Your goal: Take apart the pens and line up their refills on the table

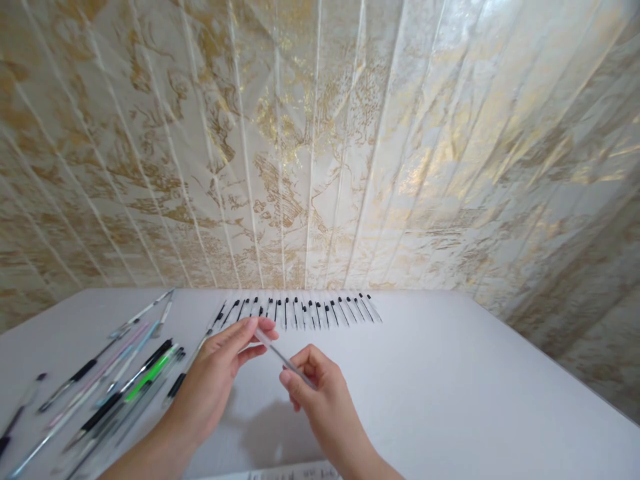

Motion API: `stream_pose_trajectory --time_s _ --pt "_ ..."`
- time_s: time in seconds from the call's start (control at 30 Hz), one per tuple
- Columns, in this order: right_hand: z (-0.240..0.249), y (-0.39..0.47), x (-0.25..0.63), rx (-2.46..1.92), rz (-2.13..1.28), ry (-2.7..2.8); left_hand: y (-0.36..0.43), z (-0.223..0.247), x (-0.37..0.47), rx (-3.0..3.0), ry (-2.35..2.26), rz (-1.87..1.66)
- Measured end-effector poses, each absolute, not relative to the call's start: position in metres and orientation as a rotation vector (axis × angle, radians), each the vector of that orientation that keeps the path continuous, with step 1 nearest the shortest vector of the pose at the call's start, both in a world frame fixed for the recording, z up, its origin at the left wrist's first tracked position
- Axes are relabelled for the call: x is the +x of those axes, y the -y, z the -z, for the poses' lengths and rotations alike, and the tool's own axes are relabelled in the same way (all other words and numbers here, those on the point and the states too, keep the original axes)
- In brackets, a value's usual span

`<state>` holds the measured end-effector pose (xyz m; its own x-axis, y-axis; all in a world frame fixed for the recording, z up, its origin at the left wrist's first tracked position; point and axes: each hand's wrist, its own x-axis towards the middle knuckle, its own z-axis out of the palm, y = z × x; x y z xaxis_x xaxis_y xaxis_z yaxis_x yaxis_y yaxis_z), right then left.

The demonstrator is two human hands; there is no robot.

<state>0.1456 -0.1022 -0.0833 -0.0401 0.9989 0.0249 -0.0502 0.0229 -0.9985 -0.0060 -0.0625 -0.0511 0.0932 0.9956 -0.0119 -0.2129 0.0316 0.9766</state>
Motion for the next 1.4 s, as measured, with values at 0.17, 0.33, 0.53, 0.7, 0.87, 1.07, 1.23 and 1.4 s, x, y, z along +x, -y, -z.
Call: stream_pose_trajectory --time_s 0.17,0.33,0.53,0.7,0.87,1.07,1.23,1.4 --pt "0.075 0.106 0.143 -1.000 -1.805 1.073 0.065 0.047 -0.004 1.041 -0.990 -1.188" --pt "0.075 0.109 0.140 -0.851 -1.828 0.829 0.064 0.049 -0.003 0.980 -0.963 -1.201" --pt "0.073 0.110 0.143 -0.872 -1.956 0.851 0.062 0.052 -0.003 0.935 -0.921 -1.178" --pt "0.071 0.109 0.143 -0.906 -1.960 0.881 0.061 0.052 -0.003 0.919 -0.912 -1.185" --pt "0.071 0.108 0.145 -0.943 -1.864 0.865 0.060 0.053 -0.004 0.894 -0.901 -1.180" --pt "0.071 0.108 0.145 -0.965 -1.914 0.899 0.059 0.054 -0.004 0.871 -0.904 -1.162" --pt "0.073 0.108 0.144 -1.010 -1.871 0.936 0.058 0.055 -0.005 0.859 -0.908 -1.171" --pt "0.071 0.107 0.146 -1.054 -1.774 0.916 0.057 0.056 -0.006 0.852 -0.909 -1.179"
